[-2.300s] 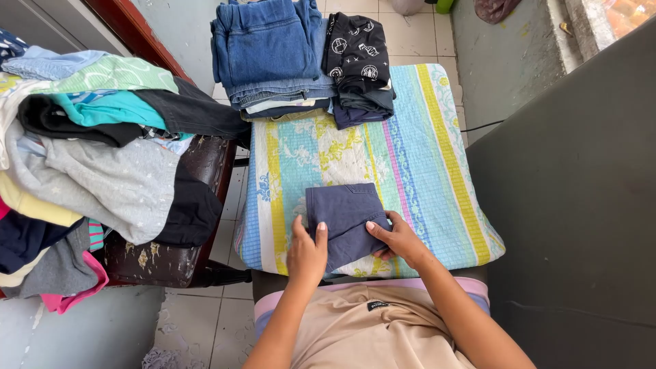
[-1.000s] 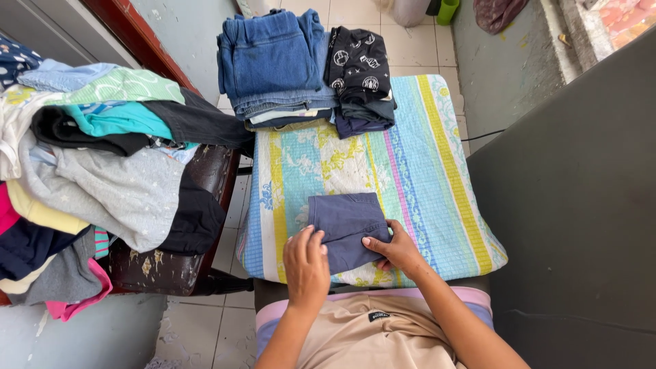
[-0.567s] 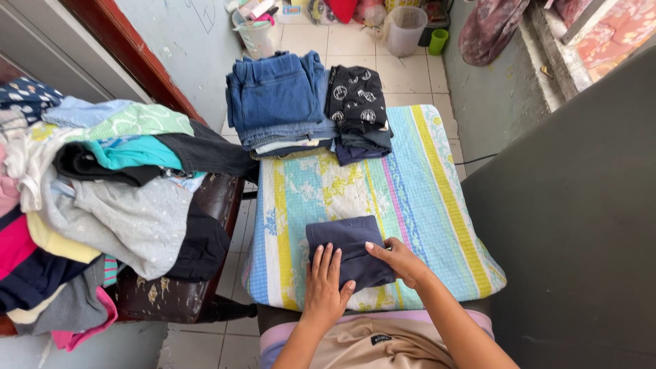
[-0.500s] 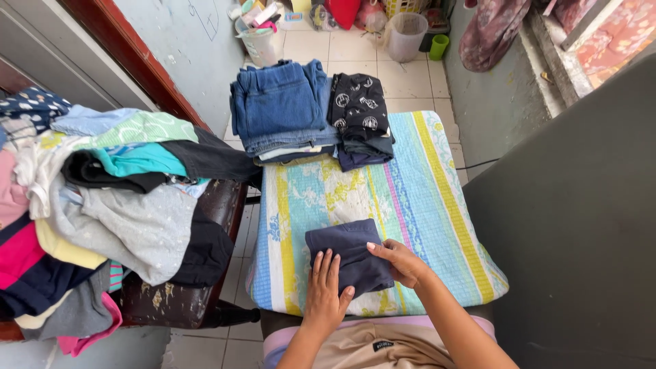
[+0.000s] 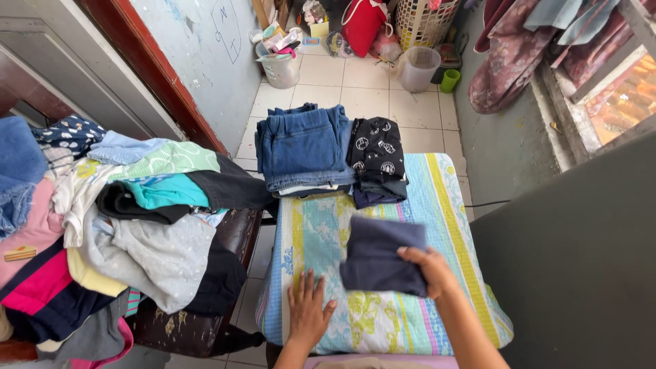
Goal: A person folds various items of clothing, including jeans, shirts, and shorts, on a small table and stacks them neatly.
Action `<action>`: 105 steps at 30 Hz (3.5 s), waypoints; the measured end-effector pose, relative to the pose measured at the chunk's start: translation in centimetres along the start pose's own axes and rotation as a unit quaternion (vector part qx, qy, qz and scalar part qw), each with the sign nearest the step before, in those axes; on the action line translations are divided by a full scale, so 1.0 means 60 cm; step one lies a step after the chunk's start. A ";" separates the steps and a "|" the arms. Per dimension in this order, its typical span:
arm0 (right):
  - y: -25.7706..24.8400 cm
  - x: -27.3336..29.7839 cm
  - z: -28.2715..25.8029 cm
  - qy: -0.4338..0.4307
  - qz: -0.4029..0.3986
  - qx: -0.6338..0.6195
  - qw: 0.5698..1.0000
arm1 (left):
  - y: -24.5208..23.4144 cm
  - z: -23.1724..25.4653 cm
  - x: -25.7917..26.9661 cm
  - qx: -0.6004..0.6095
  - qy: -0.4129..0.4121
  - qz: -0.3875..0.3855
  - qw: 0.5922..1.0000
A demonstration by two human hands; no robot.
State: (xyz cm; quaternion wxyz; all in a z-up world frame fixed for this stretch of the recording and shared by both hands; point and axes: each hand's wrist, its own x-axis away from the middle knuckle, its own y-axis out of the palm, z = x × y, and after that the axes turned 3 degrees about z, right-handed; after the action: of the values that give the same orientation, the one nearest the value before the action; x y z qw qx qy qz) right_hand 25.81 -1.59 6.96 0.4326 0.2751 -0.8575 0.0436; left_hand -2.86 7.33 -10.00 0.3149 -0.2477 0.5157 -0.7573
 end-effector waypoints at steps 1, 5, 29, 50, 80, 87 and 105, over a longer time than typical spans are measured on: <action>0.011 0.008 -0.035 -0.001 0.000 0.001 1.000 | 0.012 -0.007 0.006 0.001 0.000 0.001 1.000; 0.080 0.004 -0.164 -0.410 0.168 0.063 0.894 | 0.026 -0.019 -0.001 -0.082 0.017 0.052 0.995; 0.213 -0.342 -0.199 -0.579 0.070 0.697 0.417 | 0.102 -0.053 -0.008 -0.046 0.028 0.174 0.983; 0.220 -0.278 -0.143 -0.526 0.072 0.706 0.469 | -0.047 -0.004 0.021 0.138 0.031 0.062 0.988; 0.141 -0.282 0.337 -0.408 -0.060 0.847 0.335 | -0.636 -0.798 -0.148 0.425 -0.518 0.567 0.480; 0.138 -0.283 0.339 -0.415 -0.068 0.839 0.346 | -0.759 -0.655 -0.102 0.504 -0.351 0.663 0.428; 0.226 -0.034 0.177 -0.472 -0.274 0.411 0.730 | -0.865 0.007 0.126 0.336 0.122 0.501 0.788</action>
State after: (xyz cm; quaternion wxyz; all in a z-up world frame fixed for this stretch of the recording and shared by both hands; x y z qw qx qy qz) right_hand 12.21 7.43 1.00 -0.1906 0.6340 -0.7370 0.1359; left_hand -19.18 15.55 39.18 0.6480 0.2615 0.3143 -0.6426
